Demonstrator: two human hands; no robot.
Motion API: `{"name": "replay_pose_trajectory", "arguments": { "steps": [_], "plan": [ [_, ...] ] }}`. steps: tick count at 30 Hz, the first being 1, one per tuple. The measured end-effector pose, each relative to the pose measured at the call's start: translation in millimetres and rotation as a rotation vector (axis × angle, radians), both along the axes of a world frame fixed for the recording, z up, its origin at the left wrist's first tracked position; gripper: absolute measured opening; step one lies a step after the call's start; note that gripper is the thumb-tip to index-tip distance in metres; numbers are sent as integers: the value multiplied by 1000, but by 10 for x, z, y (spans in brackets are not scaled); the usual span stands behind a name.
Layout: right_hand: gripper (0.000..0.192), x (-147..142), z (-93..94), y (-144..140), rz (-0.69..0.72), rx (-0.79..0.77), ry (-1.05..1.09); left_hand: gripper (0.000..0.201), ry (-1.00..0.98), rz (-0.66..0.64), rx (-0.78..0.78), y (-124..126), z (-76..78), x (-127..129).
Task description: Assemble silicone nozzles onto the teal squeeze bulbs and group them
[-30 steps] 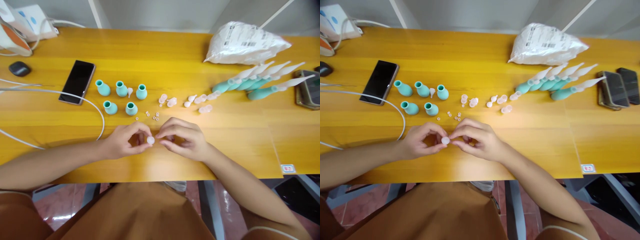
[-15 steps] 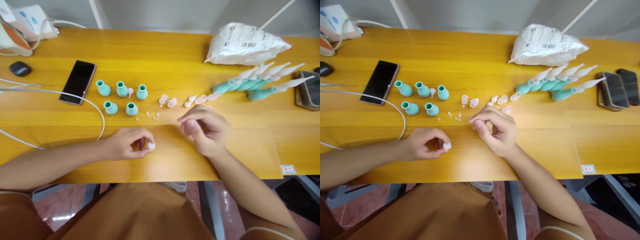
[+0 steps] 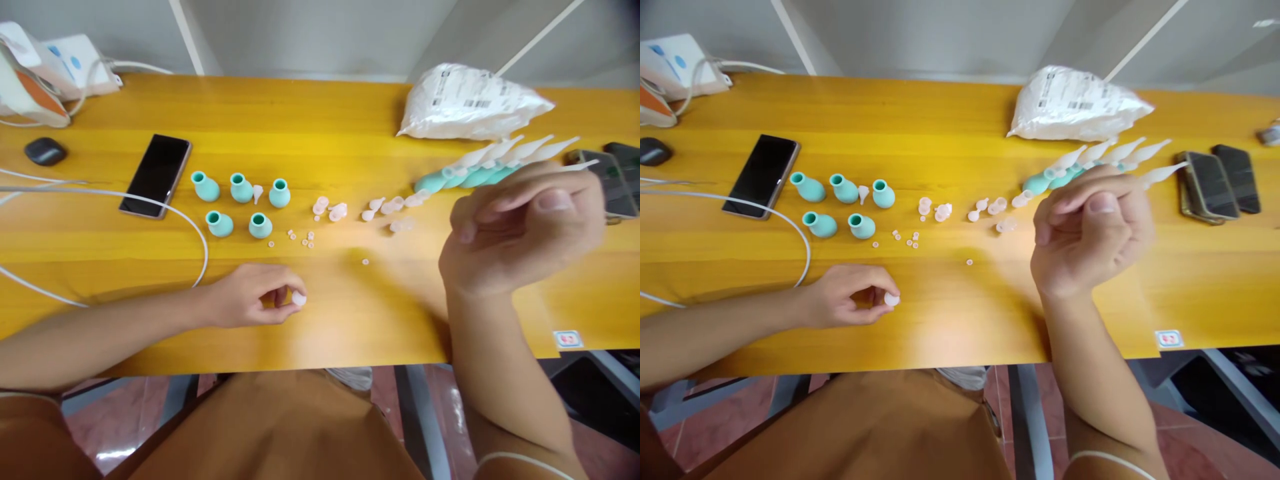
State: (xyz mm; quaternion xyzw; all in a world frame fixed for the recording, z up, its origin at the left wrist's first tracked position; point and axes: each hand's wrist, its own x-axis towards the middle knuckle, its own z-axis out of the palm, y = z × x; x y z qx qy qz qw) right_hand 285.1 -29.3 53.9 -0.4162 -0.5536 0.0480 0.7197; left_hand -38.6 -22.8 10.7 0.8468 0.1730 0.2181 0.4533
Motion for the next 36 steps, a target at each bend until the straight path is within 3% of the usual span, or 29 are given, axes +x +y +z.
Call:
{"name": "replay_pose_trajectory", "arguments": {
  "steps": [3,6,10,16,30,36],
  "plan": [
    [31,199,-15,39,-110,-17,-112,7,8,-4,27,2,16,5],
    [24,397,-32,52,-199,-171,-424,7,2,12,41,9,20,10],
    [18,541,-44,62,-182,-362,-705,8,9,28,34,5,6,5],
    [15,539,-92,67,-153,-460,-747,17,27,126,-24,-25,-15,9],
    [26,553,-315,74,-88,-758,-911,7,39,91,6,13,3,56],
    [22,529,-377,91,-120,-729,-953,7,35,89,20,10,7,66]
  ]
}}
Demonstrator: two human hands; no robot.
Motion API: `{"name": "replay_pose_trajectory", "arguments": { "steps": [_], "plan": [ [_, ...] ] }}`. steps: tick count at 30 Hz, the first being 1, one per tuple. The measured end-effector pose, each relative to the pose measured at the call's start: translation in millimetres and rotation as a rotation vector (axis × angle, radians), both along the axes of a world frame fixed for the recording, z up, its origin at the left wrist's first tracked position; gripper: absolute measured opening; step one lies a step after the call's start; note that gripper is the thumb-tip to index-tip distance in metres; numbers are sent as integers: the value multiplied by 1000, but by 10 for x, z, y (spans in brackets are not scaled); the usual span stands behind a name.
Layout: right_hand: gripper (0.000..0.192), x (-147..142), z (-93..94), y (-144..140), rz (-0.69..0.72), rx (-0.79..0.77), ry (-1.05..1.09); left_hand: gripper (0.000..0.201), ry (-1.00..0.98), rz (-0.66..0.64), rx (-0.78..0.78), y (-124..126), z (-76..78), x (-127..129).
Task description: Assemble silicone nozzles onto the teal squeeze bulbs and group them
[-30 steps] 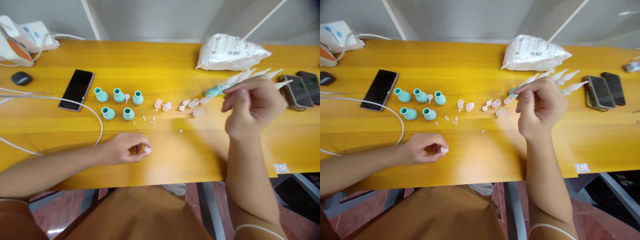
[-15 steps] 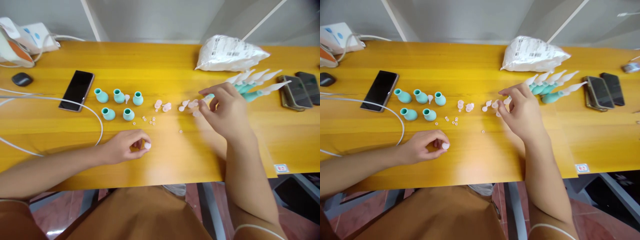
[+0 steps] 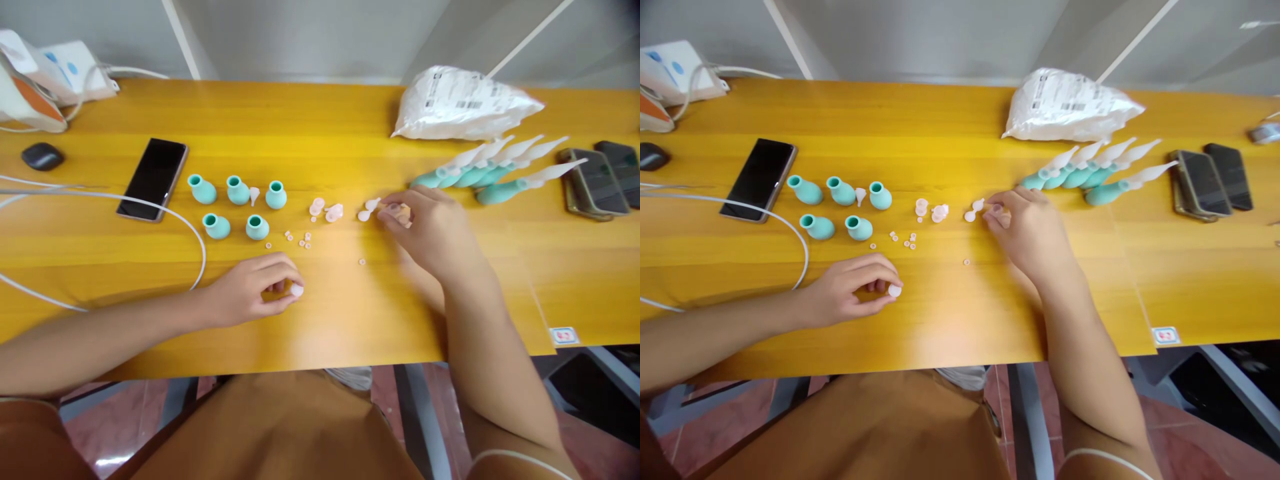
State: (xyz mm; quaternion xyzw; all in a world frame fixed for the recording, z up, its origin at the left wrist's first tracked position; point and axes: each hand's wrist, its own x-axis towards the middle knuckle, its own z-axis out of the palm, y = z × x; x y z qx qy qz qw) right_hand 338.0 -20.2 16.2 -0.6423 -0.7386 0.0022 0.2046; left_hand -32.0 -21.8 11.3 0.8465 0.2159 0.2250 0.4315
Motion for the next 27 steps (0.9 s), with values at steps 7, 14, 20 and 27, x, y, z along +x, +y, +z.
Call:
{"name": "replay_pose_trajectory", "arguments": {
  "steps": [7,14,20,27],
  "plan": [
    [21,32,-34,-3,1,33,-1,11,46,15,152,-1,-36,0],
    [18,23,-19,-8,15,22,28,13,124,3,297,-2,-89,-6],
    [14,39,-16,-7,50,51,14,13,120,23,253,0,-62,-5],
    [21,37,-13,-9,52,32,10,15,137,29,265,-2,-63,-7]
  ]
}}
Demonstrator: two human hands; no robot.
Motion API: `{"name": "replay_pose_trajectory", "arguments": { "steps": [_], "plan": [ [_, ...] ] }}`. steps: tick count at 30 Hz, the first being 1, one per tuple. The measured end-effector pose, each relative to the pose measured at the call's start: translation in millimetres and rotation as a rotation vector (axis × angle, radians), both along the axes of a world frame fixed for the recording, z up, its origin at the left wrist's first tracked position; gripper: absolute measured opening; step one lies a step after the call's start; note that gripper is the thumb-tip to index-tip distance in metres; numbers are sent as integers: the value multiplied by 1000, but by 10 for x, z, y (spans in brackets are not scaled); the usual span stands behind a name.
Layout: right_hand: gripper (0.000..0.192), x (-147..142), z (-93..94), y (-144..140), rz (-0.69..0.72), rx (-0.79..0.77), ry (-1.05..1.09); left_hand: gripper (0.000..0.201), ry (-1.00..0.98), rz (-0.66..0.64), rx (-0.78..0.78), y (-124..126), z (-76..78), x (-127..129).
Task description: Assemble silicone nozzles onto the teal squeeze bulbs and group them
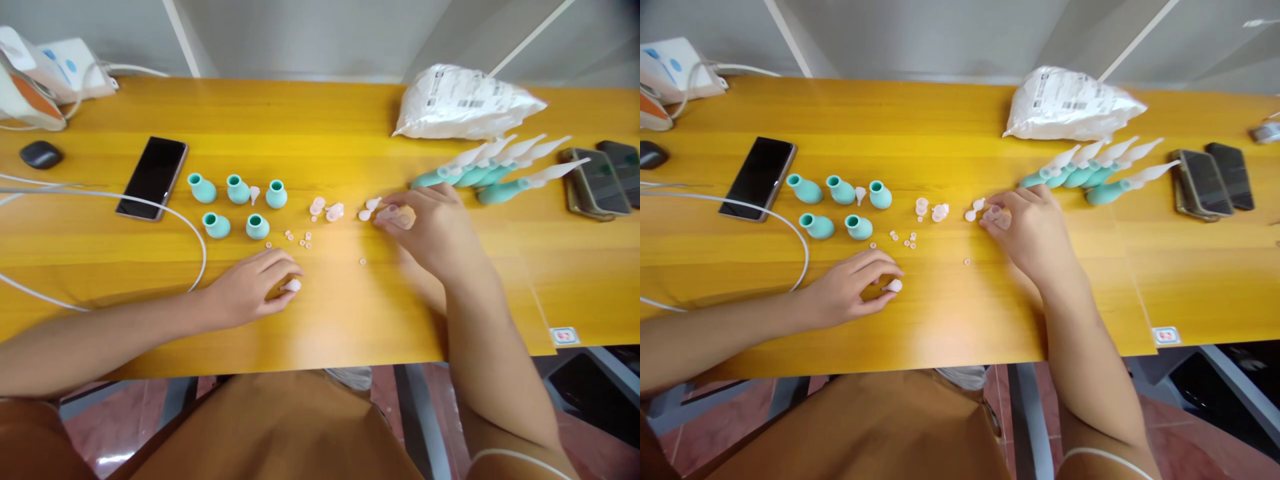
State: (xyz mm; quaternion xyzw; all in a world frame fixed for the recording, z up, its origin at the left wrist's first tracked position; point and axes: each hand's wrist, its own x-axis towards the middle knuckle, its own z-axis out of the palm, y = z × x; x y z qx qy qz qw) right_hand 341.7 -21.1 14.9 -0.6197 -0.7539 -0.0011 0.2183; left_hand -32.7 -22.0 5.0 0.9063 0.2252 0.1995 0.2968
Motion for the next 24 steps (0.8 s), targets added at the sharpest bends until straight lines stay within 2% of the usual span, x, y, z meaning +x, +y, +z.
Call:
{"name": "replay_pose_trajectory", "arguments": {
  "steps": [10,16,21,24],
  "plan": [
    [31,-39,53,-11,-28,-46,-24,20,12,4,-33,-8,4,-6],
    [24,-28,21,-8,-18,-21,8,22,21,3,-35,-15,-8,-18],
    [14,-72,109,-39,-36,66,79,26,17,-2,-38,-12,-16,-23],
    [12,-162,207,-67,-48,139,231,29,13,-10,-45,-15,-12,-30]
  ]
}}
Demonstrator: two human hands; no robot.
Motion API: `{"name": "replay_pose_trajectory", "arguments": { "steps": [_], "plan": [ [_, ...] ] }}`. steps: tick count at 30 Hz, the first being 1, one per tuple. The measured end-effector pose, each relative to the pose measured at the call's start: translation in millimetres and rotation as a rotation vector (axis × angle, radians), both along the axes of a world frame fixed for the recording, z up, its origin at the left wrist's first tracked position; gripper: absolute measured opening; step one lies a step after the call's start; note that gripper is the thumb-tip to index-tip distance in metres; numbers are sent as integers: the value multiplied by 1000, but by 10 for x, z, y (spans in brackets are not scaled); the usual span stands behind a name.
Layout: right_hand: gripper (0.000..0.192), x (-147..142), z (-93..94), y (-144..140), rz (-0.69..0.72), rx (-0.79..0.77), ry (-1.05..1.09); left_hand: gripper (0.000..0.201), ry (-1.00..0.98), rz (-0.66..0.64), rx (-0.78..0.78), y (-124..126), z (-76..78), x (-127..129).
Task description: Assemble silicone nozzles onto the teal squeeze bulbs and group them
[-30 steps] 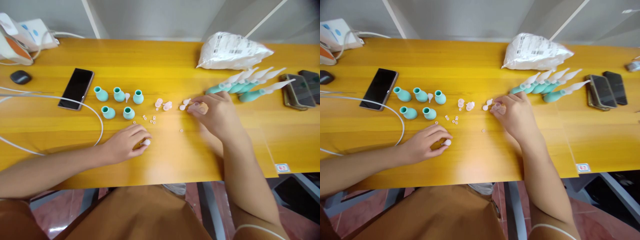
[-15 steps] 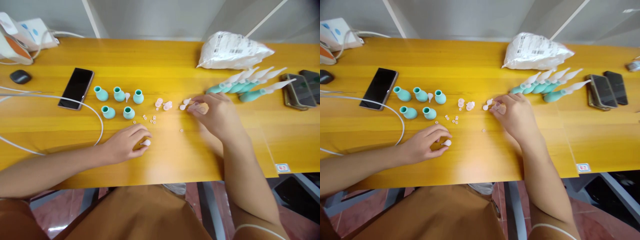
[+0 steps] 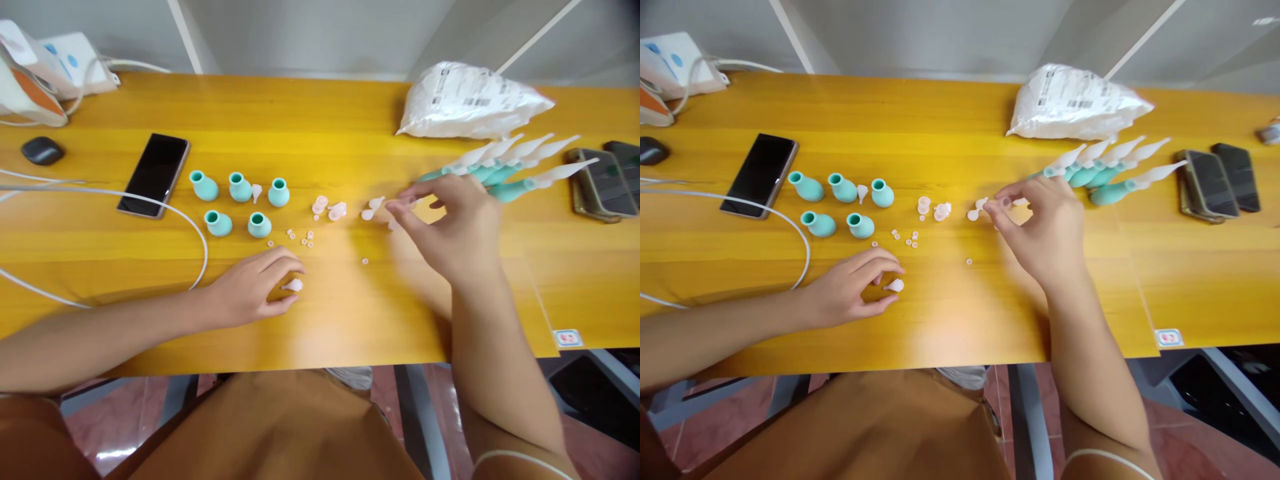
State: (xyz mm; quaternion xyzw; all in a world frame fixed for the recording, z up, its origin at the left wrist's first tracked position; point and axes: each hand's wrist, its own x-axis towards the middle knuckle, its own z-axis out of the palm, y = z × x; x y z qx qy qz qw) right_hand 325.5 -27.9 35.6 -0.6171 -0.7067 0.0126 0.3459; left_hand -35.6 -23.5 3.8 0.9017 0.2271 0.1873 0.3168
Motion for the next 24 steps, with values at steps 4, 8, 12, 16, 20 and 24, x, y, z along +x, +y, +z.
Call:
{"name": "replay_pose_trajectory", "arguments": {
  "steps": [4,8,12,16,20,24],
  "plan": [
    [17,-240,69,-80,210,-98,291,37,-51,11,-39,-2,-2,-7],
    [27,-598,9,-232,490,-432,581,44,-286,-13,-14,7,-24,-9],
    [40,-926,-97,-387,621,-734,913,42,-326,-118,120,7,-2,-18],
    [44,-1089,-157,-464,649,-896,1072,33,-284,-198,185,-13,27,-20],
    [47,-1103,-189,-474,664,-954,1132,33,-283,-179,178,-26,10,-7],
    [31,-1015,-221,-416,692,-715,872,28,-310,-107,110,-16,17,-3]
  ]
}}
